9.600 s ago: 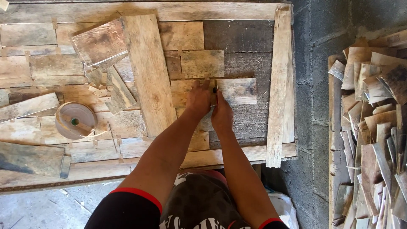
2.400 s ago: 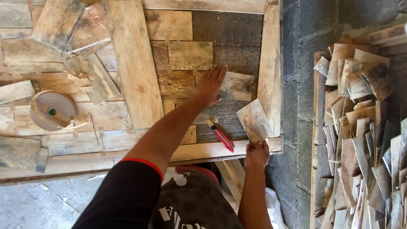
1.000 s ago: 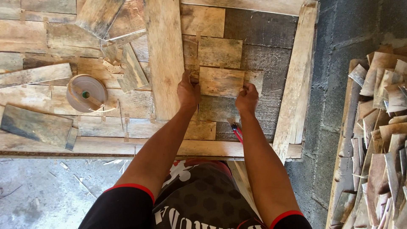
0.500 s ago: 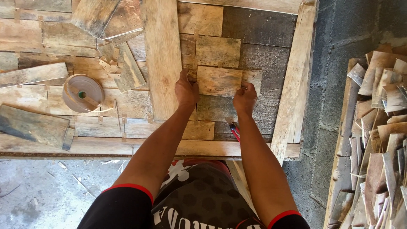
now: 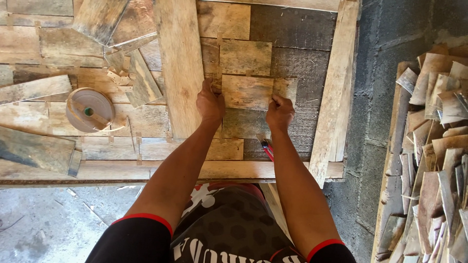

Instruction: The person is trimming and fitting small wood veneer pieces onto a surface to create a decorative pattern.

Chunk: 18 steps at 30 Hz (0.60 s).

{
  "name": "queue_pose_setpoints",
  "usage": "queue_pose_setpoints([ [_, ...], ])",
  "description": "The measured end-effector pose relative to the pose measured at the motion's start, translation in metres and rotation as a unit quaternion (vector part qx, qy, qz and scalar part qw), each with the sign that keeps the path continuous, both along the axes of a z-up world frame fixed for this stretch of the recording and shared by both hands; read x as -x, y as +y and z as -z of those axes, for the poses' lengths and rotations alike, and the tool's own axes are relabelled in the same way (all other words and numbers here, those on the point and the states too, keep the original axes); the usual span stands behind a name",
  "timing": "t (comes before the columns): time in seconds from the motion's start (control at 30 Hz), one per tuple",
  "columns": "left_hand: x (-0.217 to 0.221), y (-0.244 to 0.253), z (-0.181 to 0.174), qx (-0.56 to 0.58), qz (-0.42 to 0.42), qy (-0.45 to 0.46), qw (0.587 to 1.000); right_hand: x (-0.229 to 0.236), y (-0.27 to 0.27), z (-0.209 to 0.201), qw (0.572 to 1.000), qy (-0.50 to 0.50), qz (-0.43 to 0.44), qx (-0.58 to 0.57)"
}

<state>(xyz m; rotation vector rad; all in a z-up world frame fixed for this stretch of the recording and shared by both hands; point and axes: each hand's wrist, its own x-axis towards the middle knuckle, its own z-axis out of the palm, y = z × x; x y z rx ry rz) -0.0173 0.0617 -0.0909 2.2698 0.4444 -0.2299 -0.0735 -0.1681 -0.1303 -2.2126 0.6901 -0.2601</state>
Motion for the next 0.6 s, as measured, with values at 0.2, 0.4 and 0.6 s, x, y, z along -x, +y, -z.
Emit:
queue_pose_setpoints([
  [0.2, 0.000, 0.000, -0.004, 0.004, -0.009, 0.002, 1.000, -0.003, -0.002, -0.013, 0.997, 0.059, 0.005, -0.054],
  [0.4, 0.001, 0.001, 0.003, 0.009, -0.016, -0.020, 1.000, -0.002, -0.011, -0.009, 0.993, 0.076, -0.001, -0.086],
  [0.6, 0.001, 0.000, 0.000, 0.017, -0.027, -0.007, 0.999, -0.002, -0.014, -0.009, 0.989, 0.081, -0.005, -0.125],
])
